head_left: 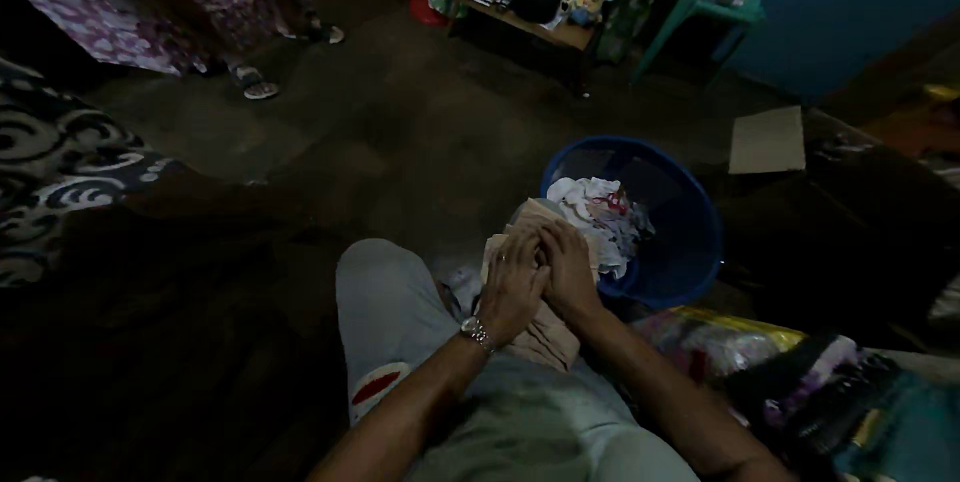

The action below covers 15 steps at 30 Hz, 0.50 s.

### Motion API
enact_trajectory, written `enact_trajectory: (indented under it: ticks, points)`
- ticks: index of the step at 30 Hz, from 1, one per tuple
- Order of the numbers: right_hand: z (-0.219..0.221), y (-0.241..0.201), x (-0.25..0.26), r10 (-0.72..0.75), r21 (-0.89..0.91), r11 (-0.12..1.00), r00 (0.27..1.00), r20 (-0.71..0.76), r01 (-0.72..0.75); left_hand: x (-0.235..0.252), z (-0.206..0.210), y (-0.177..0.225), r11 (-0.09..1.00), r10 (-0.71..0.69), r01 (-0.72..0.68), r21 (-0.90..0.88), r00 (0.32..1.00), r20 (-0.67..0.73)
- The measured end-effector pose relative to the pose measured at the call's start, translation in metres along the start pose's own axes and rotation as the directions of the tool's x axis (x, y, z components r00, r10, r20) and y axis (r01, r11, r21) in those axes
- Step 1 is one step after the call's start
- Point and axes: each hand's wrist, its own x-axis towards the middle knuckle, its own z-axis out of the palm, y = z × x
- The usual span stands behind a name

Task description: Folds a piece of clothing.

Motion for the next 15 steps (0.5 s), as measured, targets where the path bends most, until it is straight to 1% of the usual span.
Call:
enact_trajectory:
  ticks: [2, 4, 7, 9, 10, 11, 12, 13, 14, 15]
  points:
    - [0.006, 0.010, -0.021, 0.052, -0.077, 0.996, 0.997, 0.052, -0.048, 0.000, 0.021, -0.017, 0.997, 0.009, -0.015, 0.076, 0.997, 0.078]
    - [0.010, 0.020, -0.037, 0.109, -0.109, 0.989, 0.992, 0.063, -0.102, 0.000, 0.032, -0.025, 0.992, 0.028, -0.036, 0.124, 0.997, 0.067]
    - [0.013, 0.027, -0.047, 0.241, -0.038, 0.970, 0.970, 0.017, -0.240, 0.004, 0.042, -0.033, 0.994, 0.011, -0.013, 0.110, 1.000, 0.025]
    - [0.012, 0.028, -0.047, 0.356, 0.042, 0.933, 0.934, 0.017, -0.357, 0.008, 0.047, -0.042, 0.999, -0.035, 0.035, 0.032, 0.999, -0.002]
    - [0.011, 0.028, -0.047, 0.433, 0.090, 0.896, 0.900, 0.046, -0.435, 0.010, 0.046, -0.045, 0.996, -0.080, 0.080, -0.036, 0.997, 0.004]
    - [0.007, 0.028, -0.047, 0.521, 0.152, 0.834, 0.847, 0.103, -0.531, 0.013, 0.043, -0.046, 0.980, -0.147, 0.150, -0.128, 0.989, 0.032]
    - [0.002, 0.028, -0.045, 0.600, 0.207, 0.750, 0.778, 0.186, -0.628, 0.015, 0.037, -0.046, 0.943, -0.225, 0.235, -0.238, 0.972, 0.070]
    - [-0.003, 0.028, -0.044, 0.654, 0.251, 0.658, 0.703, 0.277, -0.710, 0.017, 0.031, -0.046, 0.869, -0.315, 0.341, -0.359, 0.940, 0.129]
    - [-0.008, 0.028, -0.043, 0.682, 0.285, 0.576, 0.643, 0.350, -0.766, 0.017, 0.025, -0.046, 0.767, -0.405, 0.446, -0.462, 0.894, 0.191]
    - [-0.012, 0.025, -0.043, 0.691, 0.316, 0.517, 0.606, 0.394, -0.795, 0.015, 0.020, -0.047, 0.665, -0.469, 0.517, -0.539, 0.851, 0.238]
